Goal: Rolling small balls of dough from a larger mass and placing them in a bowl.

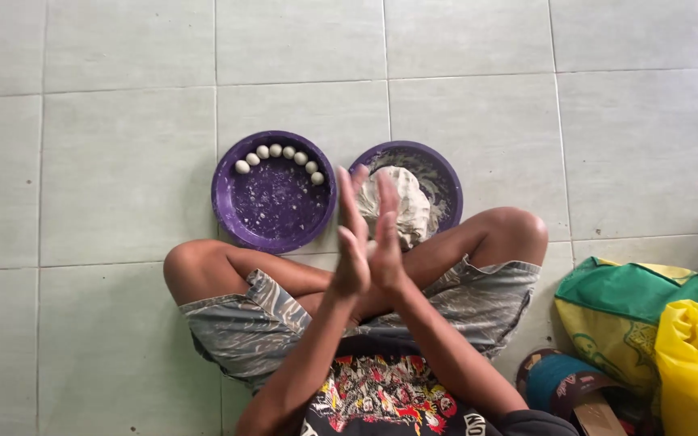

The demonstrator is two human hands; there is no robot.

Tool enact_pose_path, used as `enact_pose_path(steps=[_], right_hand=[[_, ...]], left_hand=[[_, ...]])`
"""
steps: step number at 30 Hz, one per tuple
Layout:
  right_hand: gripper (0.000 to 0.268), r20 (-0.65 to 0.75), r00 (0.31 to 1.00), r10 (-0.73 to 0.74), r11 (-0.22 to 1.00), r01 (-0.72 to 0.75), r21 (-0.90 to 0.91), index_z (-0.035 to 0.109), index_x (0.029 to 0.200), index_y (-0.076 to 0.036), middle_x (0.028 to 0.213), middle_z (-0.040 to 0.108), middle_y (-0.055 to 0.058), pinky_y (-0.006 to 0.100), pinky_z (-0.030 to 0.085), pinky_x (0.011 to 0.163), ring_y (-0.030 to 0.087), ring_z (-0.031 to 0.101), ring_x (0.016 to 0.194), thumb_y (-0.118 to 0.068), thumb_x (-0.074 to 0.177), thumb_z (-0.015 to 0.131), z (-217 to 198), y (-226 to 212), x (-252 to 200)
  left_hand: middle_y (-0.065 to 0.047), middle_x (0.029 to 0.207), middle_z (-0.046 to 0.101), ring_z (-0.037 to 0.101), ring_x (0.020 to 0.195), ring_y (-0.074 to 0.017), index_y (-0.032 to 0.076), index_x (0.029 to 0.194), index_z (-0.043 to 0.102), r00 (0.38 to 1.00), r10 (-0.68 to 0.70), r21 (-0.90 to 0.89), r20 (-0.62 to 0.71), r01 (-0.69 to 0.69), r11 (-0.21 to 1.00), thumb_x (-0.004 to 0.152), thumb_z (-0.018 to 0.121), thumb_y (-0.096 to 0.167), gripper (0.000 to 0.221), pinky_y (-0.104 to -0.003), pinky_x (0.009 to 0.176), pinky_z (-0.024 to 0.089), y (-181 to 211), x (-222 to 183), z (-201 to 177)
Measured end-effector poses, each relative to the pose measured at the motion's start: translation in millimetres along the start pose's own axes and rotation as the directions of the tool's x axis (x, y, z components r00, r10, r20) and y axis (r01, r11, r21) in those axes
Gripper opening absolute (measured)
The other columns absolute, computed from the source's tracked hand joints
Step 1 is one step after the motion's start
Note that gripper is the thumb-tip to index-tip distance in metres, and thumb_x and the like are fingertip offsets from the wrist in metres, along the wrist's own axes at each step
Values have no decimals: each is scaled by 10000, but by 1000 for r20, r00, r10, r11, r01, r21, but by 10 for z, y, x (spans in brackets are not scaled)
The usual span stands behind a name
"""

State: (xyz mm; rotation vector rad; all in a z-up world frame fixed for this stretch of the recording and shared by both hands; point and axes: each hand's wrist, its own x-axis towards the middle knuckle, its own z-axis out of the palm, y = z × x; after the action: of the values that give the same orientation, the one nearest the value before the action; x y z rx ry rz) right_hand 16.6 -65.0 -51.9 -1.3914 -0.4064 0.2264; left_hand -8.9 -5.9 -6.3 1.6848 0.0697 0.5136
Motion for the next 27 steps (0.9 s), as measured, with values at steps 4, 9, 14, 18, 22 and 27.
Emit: enact_pose_path(steps=[4,9,14,18,22,27], right_hand=[[684,87,996,-37,991,48,-121,147,1638,-78,1699,73,168,553,-101,1227,355,-24,1574,-480,1086,103,-5,-259,60],[653,74,978,-196,964,205,-168,162,1640,-65,1702,74,147,471,-49,1267,302,-4,1576,-426,1096,132,-118,215,176],[664,170,985,-22,997,34,-68,142,1637,-63,1704,67,157,555,-88,1224,353,-28,1567,-455,1105,70,-51,-40,-69],[802,4,999,45,985,-45,165,89,1661,-134,1712,29,201,781,-130,1115,502,-40,1546,-656,1052,87,-135,-63,273],[848,87,978,190,958,-204,199,108,1658,-163,1718,57,151,758,-113,1104,440,-48,1555,-710,1010,91,41,-101,-20],[799,33,997,64,990,-68,122,106,1652,-119,1705,73,210,781,-110,1126,490,-2,1550,-642,1048,98,-19,-310,184]], left_hand=[[-168,1697,58,81,1562,-293,47,1620,-98,997,-72,-52,6,72,996,1040,89,594,819,-492,1243,3,-68,-101,88],[-158,1699,89,106,1562,-291,100,1633,-118,993,-122,-137,-3,120,983,967,48,756,949,-488,1238,114,-227,63,-41],[-138,1709,99,94,1585,-250,62,1640,-64,996,0,-96,-94,-9,995,984,34,733,943,-397,1284,20,-337,-65,27],[-124,1700,159,128,1576,-228,55,1646,-38,998,-39,-175,-53,30,984,952,42,792,1016,-364,1290,31,-67,-111,96],[-152,1714,76,41,1588,-308,103,1645,-120,998,-3,-215,-56,-9,977,975,36,782,967,-497,1264,-24,-214,41,-52],[-191,1679,191,123,1576,-313,34,1641,-36,1000,18,-133,-21,-21,991,946,28,805,1040,-449,1276,24,-90,-100,-17]])
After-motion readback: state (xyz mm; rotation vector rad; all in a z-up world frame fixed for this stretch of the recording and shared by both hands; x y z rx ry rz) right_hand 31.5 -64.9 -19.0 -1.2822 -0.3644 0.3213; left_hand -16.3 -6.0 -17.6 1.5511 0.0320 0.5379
